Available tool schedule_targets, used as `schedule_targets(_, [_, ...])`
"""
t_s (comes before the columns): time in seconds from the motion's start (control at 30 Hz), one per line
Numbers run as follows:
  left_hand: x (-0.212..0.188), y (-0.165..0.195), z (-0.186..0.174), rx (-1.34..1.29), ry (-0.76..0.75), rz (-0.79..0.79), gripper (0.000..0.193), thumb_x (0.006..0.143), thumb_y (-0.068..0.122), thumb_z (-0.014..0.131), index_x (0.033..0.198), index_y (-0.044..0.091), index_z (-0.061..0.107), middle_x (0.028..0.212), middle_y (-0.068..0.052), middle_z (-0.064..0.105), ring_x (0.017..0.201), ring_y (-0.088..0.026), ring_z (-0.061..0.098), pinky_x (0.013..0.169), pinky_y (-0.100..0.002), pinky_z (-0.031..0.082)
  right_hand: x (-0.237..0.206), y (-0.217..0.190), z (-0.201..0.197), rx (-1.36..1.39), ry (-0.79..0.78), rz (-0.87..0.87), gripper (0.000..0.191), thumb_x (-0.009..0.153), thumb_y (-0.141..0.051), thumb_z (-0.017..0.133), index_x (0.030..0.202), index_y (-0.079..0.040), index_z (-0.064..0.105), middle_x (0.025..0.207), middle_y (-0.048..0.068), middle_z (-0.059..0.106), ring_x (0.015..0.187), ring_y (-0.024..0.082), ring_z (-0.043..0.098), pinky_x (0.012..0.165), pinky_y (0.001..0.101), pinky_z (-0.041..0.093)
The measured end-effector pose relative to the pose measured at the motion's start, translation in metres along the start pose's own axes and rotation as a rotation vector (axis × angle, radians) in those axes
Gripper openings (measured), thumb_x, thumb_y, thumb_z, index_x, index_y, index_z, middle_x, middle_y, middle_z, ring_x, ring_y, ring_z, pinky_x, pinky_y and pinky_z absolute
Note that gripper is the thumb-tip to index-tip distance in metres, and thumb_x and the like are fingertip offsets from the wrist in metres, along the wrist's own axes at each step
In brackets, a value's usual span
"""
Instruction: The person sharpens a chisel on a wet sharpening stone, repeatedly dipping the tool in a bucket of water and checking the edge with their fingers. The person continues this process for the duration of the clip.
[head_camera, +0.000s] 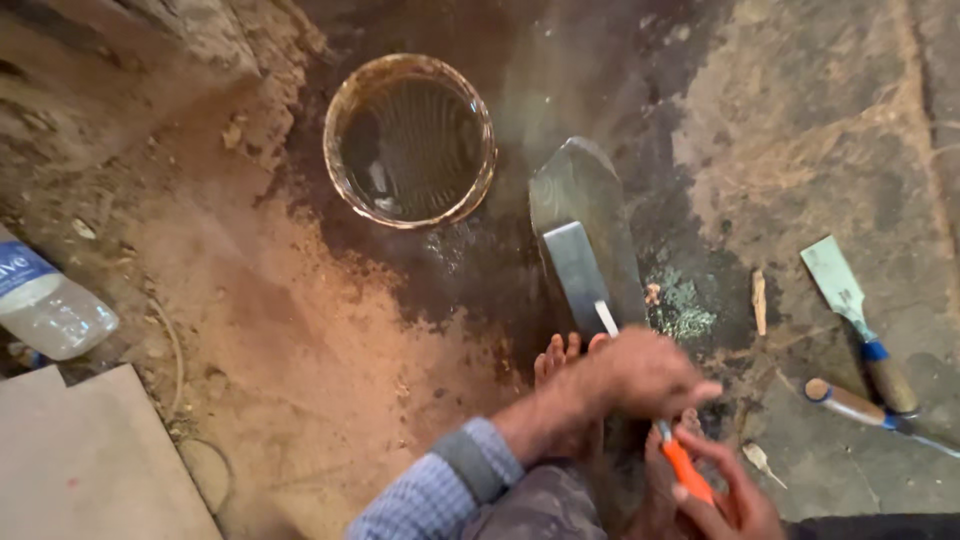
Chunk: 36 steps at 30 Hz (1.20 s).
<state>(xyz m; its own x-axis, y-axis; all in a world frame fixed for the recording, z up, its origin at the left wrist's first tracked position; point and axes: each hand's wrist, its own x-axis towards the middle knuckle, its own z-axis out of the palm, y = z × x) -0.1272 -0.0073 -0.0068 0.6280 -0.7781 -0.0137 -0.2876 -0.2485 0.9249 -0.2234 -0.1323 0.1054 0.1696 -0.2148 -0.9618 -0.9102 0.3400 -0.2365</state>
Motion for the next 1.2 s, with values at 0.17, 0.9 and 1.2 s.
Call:
schedule_targets(0.17, [0.03, -0.044, -0.046, -0.062, 0.152, 0.004, 0.046, 0.097, 0.042, 0.061, 0.068, 0.007, 0.068, 0.067, -0.015, 0.066, 0.06, -0.034, 0.065, 0.058, -0.046, 0.05, 0.012, -0.01, 0.0, -0.206, -0.273, -0.25, 0.057, 0.092, -0.005, 0.06, 0.147, -0.015, 0.051, 0.062, 0.001, 0.053, 0.045, 0.01, 0.04, 0.041, 0.0266, 0.027])
schedule_targets(0.9, [0.017, 0.005, -0.04, -0.09, 0.332, 0.06, 0.039, 0.09, 0.032, 0.065, 0.059, 0.008, 0.059, 0.061, -0.017, 0.059, 0.054, -0.035, 0.059, 0.053, -0.044, 0.047, 0.05, 0.042, -0.054, -0.365, -0.375, -0.729, 0.054, 0.092, -0.008, 0.068, 0.145, -0.005, 0.056, 0.114, 0.011, 0.061, 0.091, 0.011, 0.055, 0.071, 0.0247, 0.044])
schedule_targets(1.2, [0.034, -0.046, -0.043, -0.1, 0.32, 0.051, 0.04, 0.091, 0.033, 0.064, 0.06, 0.009, 0.06, 0.061, -0.015, 0.06, 0.054, -0.033, 0.062, 0.053, -0.043, 0.049, 0.071, 0.031, -0.052, -0.361, -0.301, -0.691, 0.051, 0.094, -0.004, 0.064, 0.145, -0.006, 0.054, 0.122, 0.027, 0.059, 0.111, 0.024, 0.055, 0.09, 0.0355, 0.043])
